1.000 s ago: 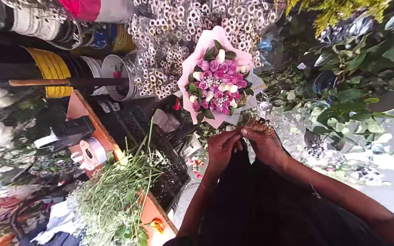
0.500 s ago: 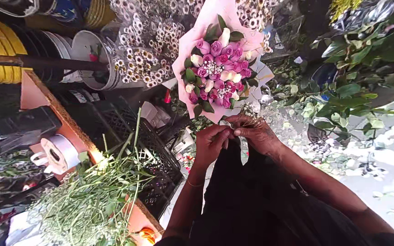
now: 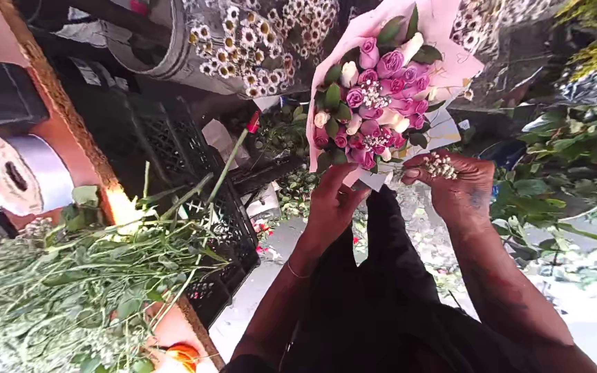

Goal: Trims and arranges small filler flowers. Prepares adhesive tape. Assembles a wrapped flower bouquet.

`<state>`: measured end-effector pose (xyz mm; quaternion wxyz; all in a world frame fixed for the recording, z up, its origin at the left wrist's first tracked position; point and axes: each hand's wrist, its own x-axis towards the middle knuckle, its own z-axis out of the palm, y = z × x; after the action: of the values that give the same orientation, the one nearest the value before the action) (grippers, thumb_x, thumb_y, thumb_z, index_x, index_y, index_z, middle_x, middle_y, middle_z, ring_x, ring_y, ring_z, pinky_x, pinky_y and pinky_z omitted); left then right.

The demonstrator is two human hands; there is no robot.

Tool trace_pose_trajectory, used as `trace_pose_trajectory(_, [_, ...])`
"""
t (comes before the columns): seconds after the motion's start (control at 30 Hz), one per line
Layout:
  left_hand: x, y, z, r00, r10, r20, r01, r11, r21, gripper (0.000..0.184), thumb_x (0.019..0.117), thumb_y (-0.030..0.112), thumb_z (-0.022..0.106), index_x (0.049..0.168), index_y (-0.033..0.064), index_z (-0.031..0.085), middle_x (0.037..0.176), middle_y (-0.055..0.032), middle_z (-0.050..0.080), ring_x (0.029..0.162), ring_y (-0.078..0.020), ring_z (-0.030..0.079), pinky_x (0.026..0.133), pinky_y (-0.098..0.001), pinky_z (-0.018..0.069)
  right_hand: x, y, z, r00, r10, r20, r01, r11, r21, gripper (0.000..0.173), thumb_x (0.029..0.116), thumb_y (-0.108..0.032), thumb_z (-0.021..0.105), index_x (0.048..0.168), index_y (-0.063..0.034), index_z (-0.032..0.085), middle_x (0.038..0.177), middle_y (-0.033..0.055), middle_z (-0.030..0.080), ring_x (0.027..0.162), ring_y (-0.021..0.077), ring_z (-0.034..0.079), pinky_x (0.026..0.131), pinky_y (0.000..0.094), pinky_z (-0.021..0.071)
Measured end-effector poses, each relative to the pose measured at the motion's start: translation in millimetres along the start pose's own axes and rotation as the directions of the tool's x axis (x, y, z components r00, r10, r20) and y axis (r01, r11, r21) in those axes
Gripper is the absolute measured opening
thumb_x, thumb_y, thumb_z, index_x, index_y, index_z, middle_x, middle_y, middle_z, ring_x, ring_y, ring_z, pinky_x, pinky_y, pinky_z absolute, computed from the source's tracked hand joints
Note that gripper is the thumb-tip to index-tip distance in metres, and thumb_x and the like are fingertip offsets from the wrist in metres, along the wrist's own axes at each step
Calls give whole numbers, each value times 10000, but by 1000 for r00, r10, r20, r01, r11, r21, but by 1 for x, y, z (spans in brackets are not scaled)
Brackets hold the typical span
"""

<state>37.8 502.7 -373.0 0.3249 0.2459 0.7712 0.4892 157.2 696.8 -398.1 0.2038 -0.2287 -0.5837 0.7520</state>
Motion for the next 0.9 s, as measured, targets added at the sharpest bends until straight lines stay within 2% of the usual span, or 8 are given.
trace_pose_trajectory(0.1, [18, -7, 18, 997, 10, -82, 30, 878, 478, 585, 982, 288, 681, 1442, -38, 526, 1495, -246, 493, 723, -198, 690, 643, -346, 587, 22, 2, 1, 990, -139, -29, 126, 955, -267, 115, 889, -76, 766, 1001, -51, 756, 978, 2, 764, 851, 105, 735, 787, 312, 636])
trace_pose_trajectory(0.2, [37, -14, 28, 993, -50, -107, 102, 818, 566, 540, 1029, 273, 590, 1449, -57, 510, 1522, -235, 482, 833, -306, 740, 682, -438, 606, 42, 4, 13, 971, -221, 87, 235, 842, -485, 138, 892, -92, 770, 968, 21, 753, 969, 91, 754, 903, 107, 722, 837, 296, 599])
trace_pose_trajectory(0.3, [52, -19, 16, 987, -68, -147, 132, 867, 480, 390, 1037, 125, 511, 1393, -20, 575, 1459, -194, 552, 894, -303, 732, 719, -448, 610, 55, 7, 26, 962, -226, 155, 274, 792, -546, 143, 891, -95, 771, 968, 25, 760, 955, 113, 751, 904, 116, 717, 837, 289, 588])
trace_pose_trajectory(0.47, [72, -22, -14, 980, -196, -41, 200, 958, 205, 438, 1061, 17, 398, 1494, 39, 462, 1545, -169, 453, 684, -165, 691, 614, -337, 605, 66, 18, 40, 969, -147, 201, 238, 782, -576, 154, 903, -66, 739, 1042, -3, 760, 1007, 98, 750, 934, 98, 721, 857, 262, 591])
trace_pose_trajectory(0.57, [77, -18, -32, 969, -248, -7, 247, 966, 81, 461, 1083, 9, 362, 1535, 84, 420, 1381, -189, 568, 597, -176, 665, 552, -340, 599, 70, 35, 52, 932, -224, 285, 357, 703, -616, 192, 889, 24, 699, 1061, -6, 780, 1012, 163, 756, 942, 203, 736, 867, 317, 580])
trace_pose_trajectory(0.7, [87, -16, -44, 947, -319, 32, 319, 948, 4, 434, 1097, 34, 316, 1514, 60, 435, 1189, -194, 635, 609, -139, 668, 568, -296, 597, 82, 55, 72, 857, -309, 412, 514, 465, -721, 246, 856, 63, 674, 1048, -42, 788, 1024, 163, 762, 920, 301, 740, 783, 394, 588])
trace_pose_trajectory(0.83, [86, -15, -43, 946, -324, 19, 323, 946, 13, 423, 1106, 47, 318, 1508, 68, 451, 1162, -184, 649, 577, -136, 646, 538, -291, 578, 94, 78, 92, 827, -402, 393, 493, 183, -851, 176, 881, -1, 641, 885, -100, 786, 815, 138, 633, 827, 351, 588, 723, 463, 419])
trace_pose_trajectory(0.9, [86, -16, -42, 951, -309, 9, 309, 951, 14, 430, 1095, 26, 314, 1498, 52, 461, 1130, -191, 655, 546, -130, 632, 514, -283, 566, 100, 83, 98, 824, -418, 382, 465, 116, -878, 167, 886, -11, 630, 818, -95, 756, 771, 140, 602, 845, 354, 580, 770, 489, 375])
